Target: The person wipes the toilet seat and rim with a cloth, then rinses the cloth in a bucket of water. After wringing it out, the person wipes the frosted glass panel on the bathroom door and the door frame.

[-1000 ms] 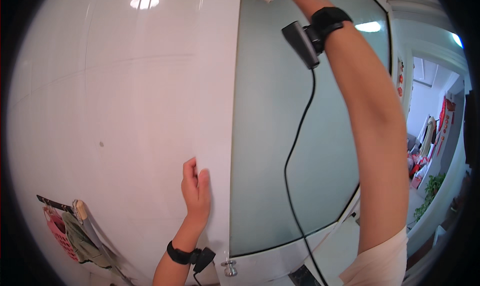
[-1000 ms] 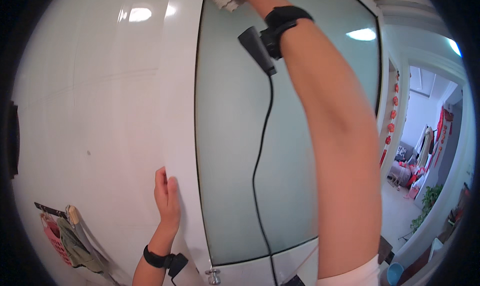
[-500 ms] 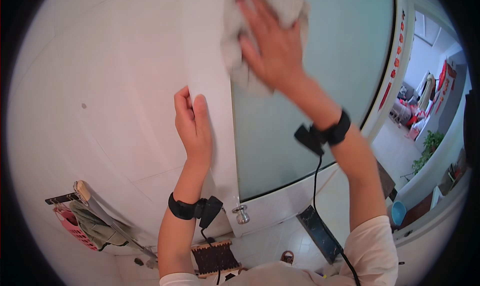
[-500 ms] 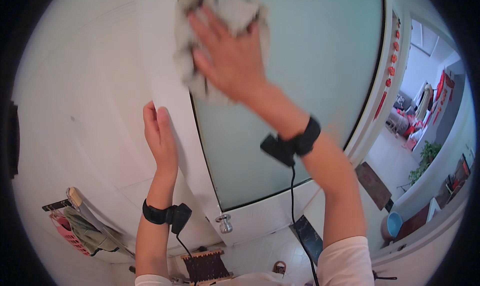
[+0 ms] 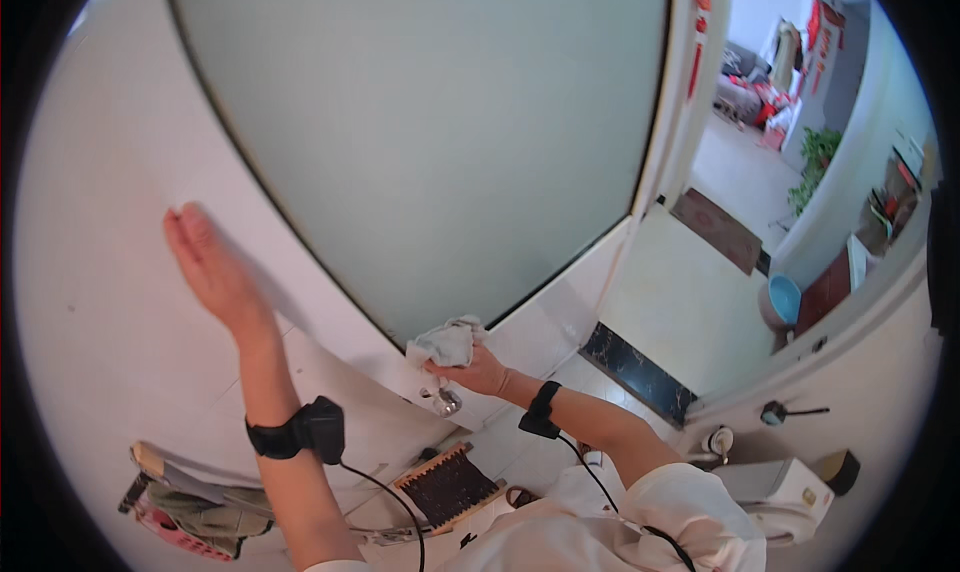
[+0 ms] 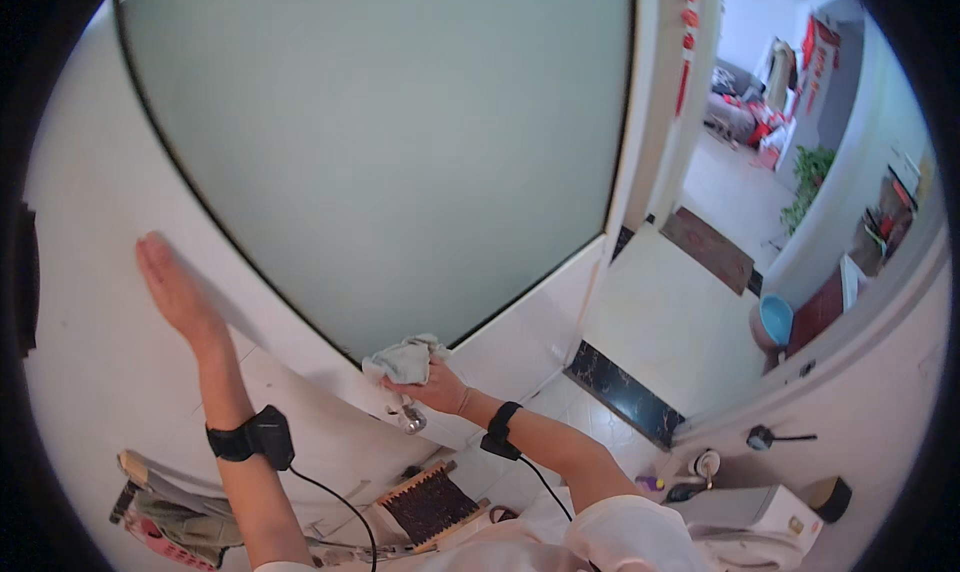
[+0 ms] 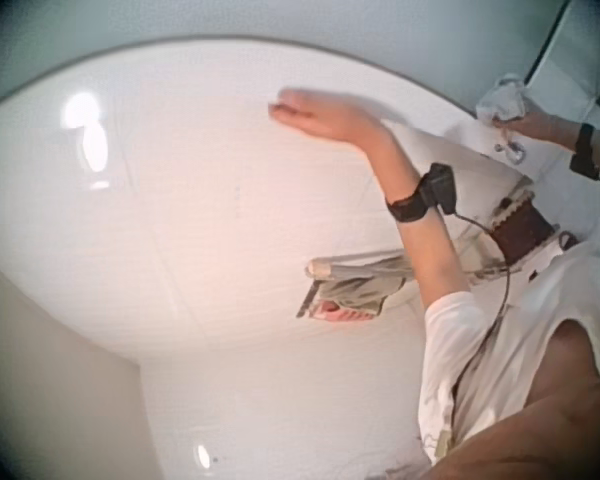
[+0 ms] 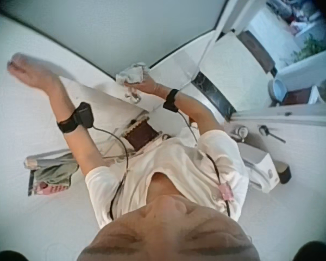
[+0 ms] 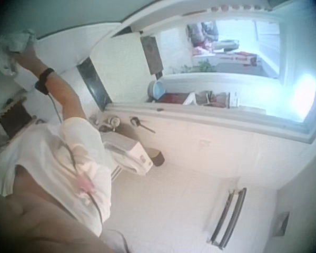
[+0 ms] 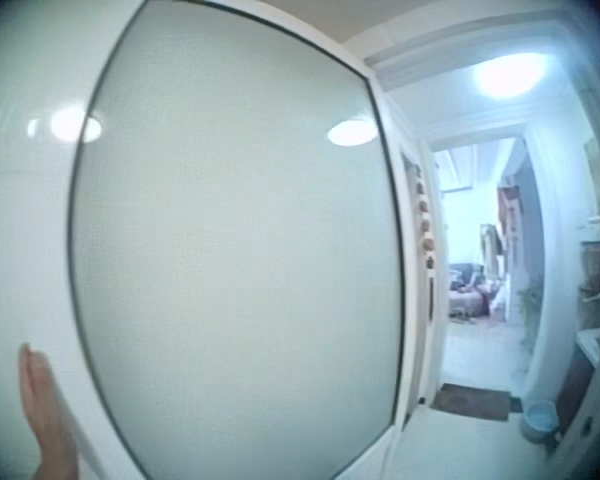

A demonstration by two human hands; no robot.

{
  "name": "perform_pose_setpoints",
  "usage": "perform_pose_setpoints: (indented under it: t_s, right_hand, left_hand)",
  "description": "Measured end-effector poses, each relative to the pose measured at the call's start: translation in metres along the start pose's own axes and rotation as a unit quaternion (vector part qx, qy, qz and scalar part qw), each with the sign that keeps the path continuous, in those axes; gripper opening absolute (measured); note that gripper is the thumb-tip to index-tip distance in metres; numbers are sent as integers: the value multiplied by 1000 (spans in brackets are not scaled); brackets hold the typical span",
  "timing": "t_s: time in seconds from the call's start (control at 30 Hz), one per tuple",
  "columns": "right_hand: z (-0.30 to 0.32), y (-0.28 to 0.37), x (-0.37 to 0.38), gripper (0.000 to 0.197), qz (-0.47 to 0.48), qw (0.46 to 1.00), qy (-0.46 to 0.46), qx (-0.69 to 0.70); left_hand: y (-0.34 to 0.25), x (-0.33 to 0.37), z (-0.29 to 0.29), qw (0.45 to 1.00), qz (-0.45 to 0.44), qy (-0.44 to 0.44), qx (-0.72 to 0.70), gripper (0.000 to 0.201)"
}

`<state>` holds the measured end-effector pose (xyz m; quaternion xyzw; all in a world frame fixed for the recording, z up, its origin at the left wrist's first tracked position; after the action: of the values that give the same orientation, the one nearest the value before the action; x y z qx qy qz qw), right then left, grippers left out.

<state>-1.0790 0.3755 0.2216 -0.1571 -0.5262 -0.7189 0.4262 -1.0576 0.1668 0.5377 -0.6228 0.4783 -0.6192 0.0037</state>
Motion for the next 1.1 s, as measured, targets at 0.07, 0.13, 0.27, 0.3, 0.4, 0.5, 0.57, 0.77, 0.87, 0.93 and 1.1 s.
perform_pose_setpoints:
  t_s: [0.07,0.13,0.27,0.3,0.4,0.5,0.57,0.77,0.87,0.93,1.1]
  right_hand:
    - [1,-11,-26,38,26,998,9,-56]
    - [1,-11,-43,45,146,963,10,-224]
    - [8,-34,-61,43,138,952,40,-270]
    - [13,-37,-63,43,141,952,35,-269]
    - [37,-46,-66,43,148,957,-5,-251]
    - [81,-75,-71,42,1,994,-66,-83]
    - [104,-114,-89,42,-232,926,-127,269]
    - [211,-139,-99,49,-45,919,-195,-339]
    - [250,-167,-105,56,-145,902,-277,-296]
    - [257,-176,-103,60,-155,894,-339,-249]
    - [243,-195,-100,57,-216,797,-549,-133]
  left_hand:
    - [-1,1,0,1000,-5,24,-2,63]
    - [-4,-1,2,1000,11,15,24,65]
    - [-14,-8,2,999,30,13,39,67]
    - [-17,-9,3,999,27,10,38,68]
    - [-21,-10,3,998,12,16,65,67]
    - [-20,-8,5,995,-14,11,96,68]
    - [-16,-7,8,995,-17,5,98,68]
    - [-12,-6,14,976,-66,-63,197,58]
    - [-21,-12,9,967,-92,-59,230,63]
    - [-27,-18,6,963,-73,-75,247,68]
    - [-36,-34,-2,965,-18,-88,248,73]
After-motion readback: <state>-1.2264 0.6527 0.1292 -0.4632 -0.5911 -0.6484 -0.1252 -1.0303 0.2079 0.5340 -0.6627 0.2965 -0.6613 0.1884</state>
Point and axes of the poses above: each hand's wrist, its own x-axis towards the middle knuckle, its own z-axis out of the back of the hand, y = z × x, the point moved 6 cm from there along x, towards the middle knuckle, and after that the axes turned 1 degree about z, right-handed, at the moved point
